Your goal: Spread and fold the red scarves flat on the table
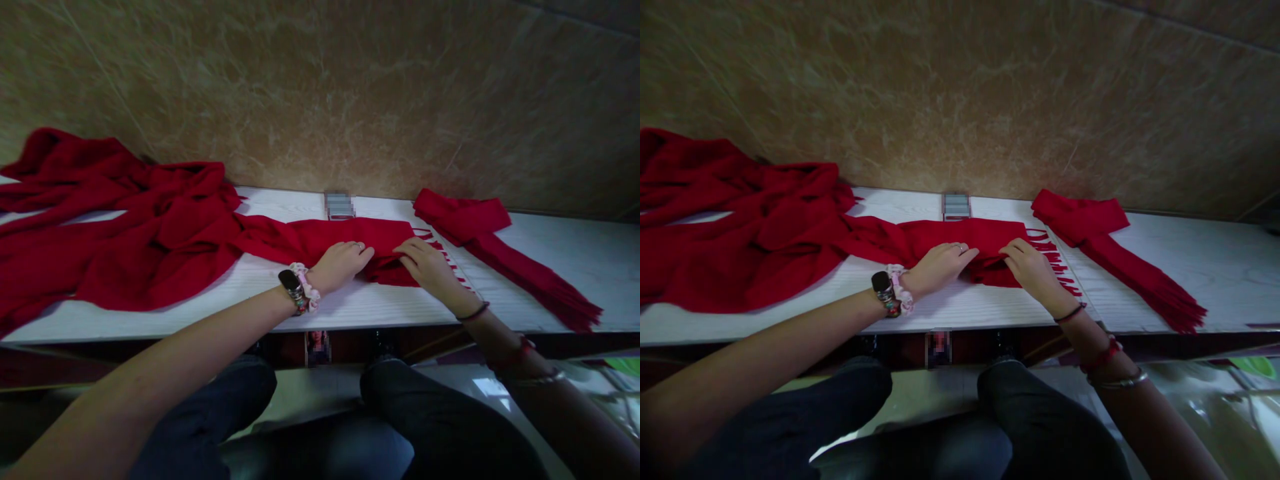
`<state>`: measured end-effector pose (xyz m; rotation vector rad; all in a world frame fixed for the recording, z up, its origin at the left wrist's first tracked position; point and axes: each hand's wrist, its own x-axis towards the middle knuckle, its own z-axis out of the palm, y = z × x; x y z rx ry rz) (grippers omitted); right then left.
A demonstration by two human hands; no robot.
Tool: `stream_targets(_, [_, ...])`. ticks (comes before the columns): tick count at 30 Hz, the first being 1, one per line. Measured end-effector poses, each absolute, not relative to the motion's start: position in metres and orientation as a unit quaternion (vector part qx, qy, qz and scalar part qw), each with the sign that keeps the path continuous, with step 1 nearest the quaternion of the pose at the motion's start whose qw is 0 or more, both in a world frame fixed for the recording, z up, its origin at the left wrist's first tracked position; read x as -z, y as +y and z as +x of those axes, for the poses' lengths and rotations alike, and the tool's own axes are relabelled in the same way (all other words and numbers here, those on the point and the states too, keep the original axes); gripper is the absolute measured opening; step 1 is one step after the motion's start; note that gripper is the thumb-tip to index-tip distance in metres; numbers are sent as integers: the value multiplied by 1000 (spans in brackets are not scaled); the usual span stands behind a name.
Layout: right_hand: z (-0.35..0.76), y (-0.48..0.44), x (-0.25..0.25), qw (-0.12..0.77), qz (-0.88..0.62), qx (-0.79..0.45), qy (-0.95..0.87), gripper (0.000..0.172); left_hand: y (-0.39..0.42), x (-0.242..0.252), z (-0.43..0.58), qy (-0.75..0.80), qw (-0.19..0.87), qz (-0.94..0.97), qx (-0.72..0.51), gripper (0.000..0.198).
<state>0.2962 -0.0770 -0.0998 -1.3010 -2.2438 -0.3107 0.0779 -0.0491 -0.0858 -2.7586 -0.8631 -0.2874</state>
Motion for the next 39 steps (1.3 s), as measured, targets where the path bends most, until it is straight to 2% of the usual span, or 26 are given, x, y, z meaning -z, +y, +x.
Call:
stream_targets(7, [303, -89, 105, 261, -459, 133, -838, 23, -48, 66, 59, -220, 147, -964, 14, 23])
stream_targets(11, [305, -96, 110, 216, -425, 149, -866, 24, -51, 73, 51, -166, 119, -978, 35, 28])
stream_targets(14, [302, -98, 112, 188, -415, 172, -873, 27, -55, 83, 51, -174, 138, -972, 70, 30])
stream_targets(18, [299, -97, 112, 204, -417, 199, -863, 25, -59, 86, 60, -222, 186, -955, 67, 19])
stream_targets(29, [306, -94, 113, 200, -390, 194, -878, 23, -55, 73, 55, -202, 185, -962, 8, 19])
stream_targets(39, [305, -109, 112, 133, -391, 238, -879, 29, -54, 87, 46, -159, 184, -970, 27, 18])
